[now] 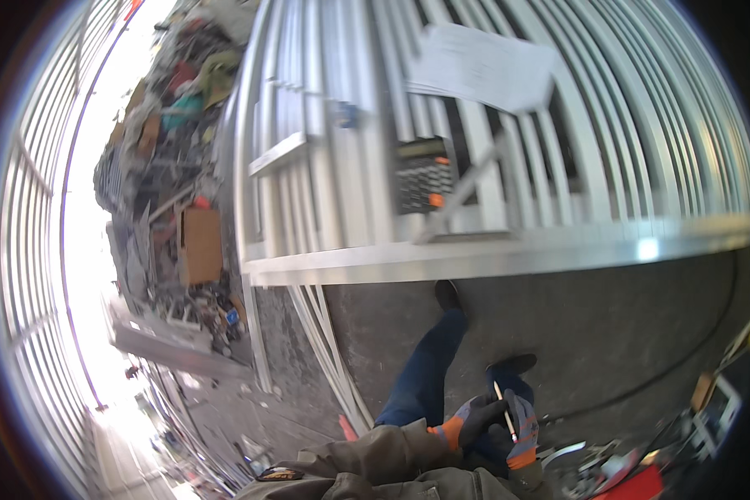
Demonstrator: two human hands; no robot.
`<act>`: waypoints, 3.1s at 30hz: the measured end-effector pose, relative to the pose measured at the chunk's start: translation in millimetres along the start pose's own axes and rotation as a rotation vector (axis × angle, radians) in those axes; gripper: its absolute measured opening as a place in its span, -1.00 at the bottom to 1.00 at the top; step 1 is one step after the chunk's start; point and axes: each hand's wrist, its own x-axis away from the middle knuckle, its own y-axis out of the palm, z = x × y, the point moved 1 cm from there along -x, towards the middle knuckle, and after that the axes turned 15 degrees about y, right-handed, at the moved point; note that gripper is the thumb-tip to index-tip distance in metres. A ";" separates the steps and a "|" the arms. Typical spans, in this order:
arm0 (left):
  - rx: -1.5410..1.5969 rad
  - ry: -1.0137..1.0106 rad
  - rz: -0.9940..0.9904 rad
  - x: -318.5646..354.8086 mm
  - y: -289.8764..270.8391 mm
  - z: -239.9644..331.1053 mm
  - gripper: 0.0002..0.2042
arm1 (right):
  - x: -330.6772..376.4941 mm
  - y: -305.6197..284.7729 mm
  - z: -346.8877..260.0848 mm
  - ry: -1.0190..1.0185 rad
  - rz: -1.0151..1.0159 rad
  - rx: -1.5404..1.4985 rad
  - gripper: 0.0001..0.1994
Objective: The person measures and marks a metal frame using a tape measure, pencil, and set square, then performs calculations on a calculator. The person handles the metal frame, tape measure, pencil, set square, and calculator throughout the sequence.
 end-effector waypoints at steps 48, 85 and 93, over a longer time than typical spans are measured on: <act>-1.059 0.954 0.224 -256.2 -170.6 466.2 -0.79 | -352.7 -12.8 -179.4 0.561 0.453 -0.978 -0.69; -1.503 0.897 0.107 -285.7 -178.6 500.1 -0.80 | -440.8 34.1 -340.1 -0.057 0.184 0.819 -0.20; -1.547 0.917 0.107 -295.3 -190.0 498.2 -0.77 | -441.9 33.7 -338.8 -0.018 0.205 0.759 -0.20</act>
